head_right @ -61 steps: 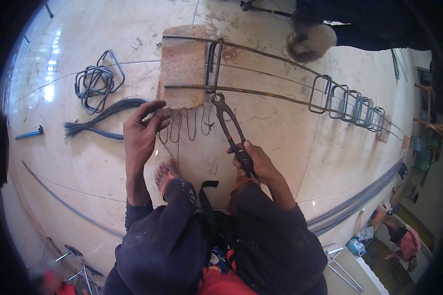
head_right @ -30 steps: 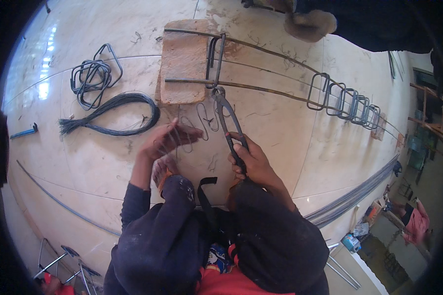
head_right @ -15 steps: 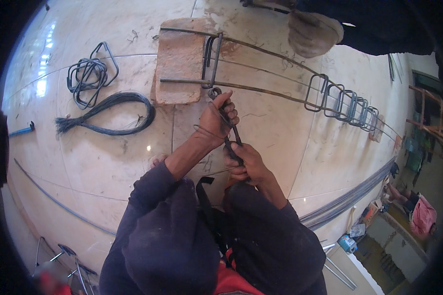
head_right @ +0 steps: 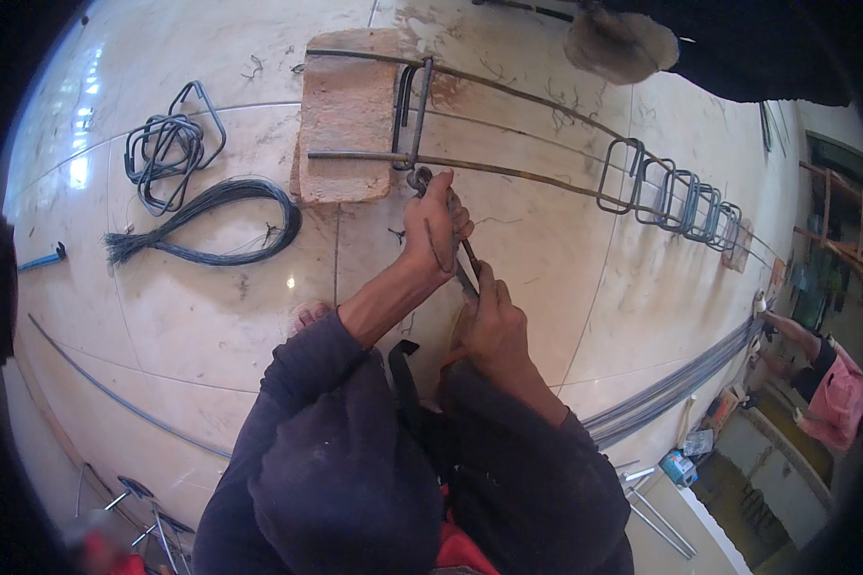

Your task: The person sits on the floor and uses pliers to twist wire ties around a metal rebar cage structure. They repeatedly pick up wire pieces, wrap them around the rebar intersections, and twist them tight to secure the frame.

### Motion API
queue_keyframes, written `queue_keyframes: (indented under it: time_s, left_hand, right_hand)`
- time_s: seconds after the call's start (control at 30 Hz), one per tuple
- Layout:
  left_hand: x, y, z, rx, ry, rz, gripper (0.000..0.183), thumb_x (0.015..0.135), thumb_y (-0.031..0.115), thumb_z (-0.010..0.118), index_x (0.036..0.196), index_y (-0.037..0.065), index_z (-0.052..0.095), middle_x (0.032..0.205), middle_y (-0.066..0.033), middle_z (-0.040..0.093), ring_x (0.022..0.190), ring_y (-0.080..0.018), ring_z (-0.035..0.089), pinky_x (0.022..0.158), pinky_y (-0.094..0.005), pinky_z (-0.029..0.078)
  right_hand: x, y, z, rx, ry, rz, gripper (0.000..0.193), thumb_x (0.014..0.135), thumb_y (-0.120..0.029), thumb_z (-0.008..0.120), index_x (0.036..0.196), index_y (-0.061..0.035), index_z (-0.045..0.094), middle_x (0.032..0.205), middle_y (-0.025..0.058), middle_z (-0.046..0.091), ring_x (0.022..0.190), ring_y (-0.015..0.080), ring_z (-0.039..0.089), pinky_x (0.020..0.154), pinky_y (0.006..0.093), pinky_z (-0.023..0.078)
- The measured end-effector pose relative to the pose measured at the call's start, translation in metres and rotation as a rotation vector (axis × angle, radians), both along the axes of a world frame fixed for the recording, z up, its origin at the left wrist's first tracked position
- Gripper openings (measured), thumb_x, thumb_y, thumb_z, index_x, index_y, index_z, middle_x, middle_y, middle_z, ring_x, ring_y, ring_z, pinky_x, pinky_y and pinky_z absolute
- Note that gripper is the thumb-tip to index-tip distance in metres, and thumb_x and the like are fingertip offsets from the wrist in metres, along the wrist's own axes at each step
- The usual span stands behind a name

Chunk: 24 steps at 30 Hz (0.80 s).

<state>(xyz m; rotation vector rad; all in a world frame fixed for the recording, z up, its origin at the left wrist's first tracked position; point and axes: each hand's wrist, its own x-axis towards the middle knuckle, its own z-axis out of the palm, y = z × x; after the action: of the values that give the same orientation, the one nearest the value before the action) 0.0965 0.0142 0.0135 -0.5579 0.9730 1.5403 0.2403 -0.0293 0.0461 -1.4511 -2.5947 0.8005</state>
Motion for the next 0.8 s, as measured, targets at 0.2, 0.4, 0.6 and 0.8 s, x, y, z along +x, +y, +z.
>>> queue_keyframes:
  time_s: [0.2,0.4,0.6,0.8]
  left_hand:
    - [-0.002,-0.009,-0.011,-0.037,0.241,-0.111,0.03,0.085,0.025,0.068,0.069,0.009,0.048,0.061,0.0004,0.044,0.047,-0.0122,0.042,0.052,-0.0294,0.046]
    - [-0.003,-0.012,-0.006,0.007,0.125,-0.074,0.032,0.083,0.028,0.073,0.072,0.006,0.053,0.064,-0.0011,0.047,0.055,-0.0133,0.049,0.064,-0.0299,0.052]
    - [-0.01,-0.014,-0.014,0.047,0.297,-0.21,0.031,0.082,0.024,0.071,0.064,0.01,0.05,0.061,0.0004,0.045,0.057,-0.0131,0.048,0.057,-0.0295,0.04]
    - [-0.003,-0.007,-0.013,-0.018,0.272,-0.146,0.024,0.079,0.018,0.068,0.064,0.01,0.051,0.059,0.0008,0.045,0.057,-0.0136,0.049,0.056,-0.0301,0.039]
  right_hand:
    - [0.01,0.019,0.013,-1.01,0.338,-0.317,0.046,0.101,-0.036,0.038,0.125,0.0014,0.046,0.073,0.0067,0.049,0.051,0.0165,0.049,0.043,0.0269,0.039]
    - [0.031,0.018,-0.025,-2.104,0.942,-0.695,0.058,0.1,-0.052,0.029,0.118,-0.0004,0.047,0.067,-0.0033,0.033,0.044,0.0007,0.023,0.035,0.0143,0.018]
    - [0.019,0.017,-0.012,-1.72,0.683,-0.678,0.056,0.1,-0.051,0.033,0.113,0.0007,0.052,0.066,0.0003,0.043,0.043,0.0065,0.034,0.037,0.0213,0.028]
    - [0.004,0.001,0.016,-0.434,0.148,-0.174,0.043,0.093,-0.031,0.057,0.117,0.0042,0.053,0.073,0.0132,0.059,0.056,0.0227,0.058,0.052,0.0336,0.046]
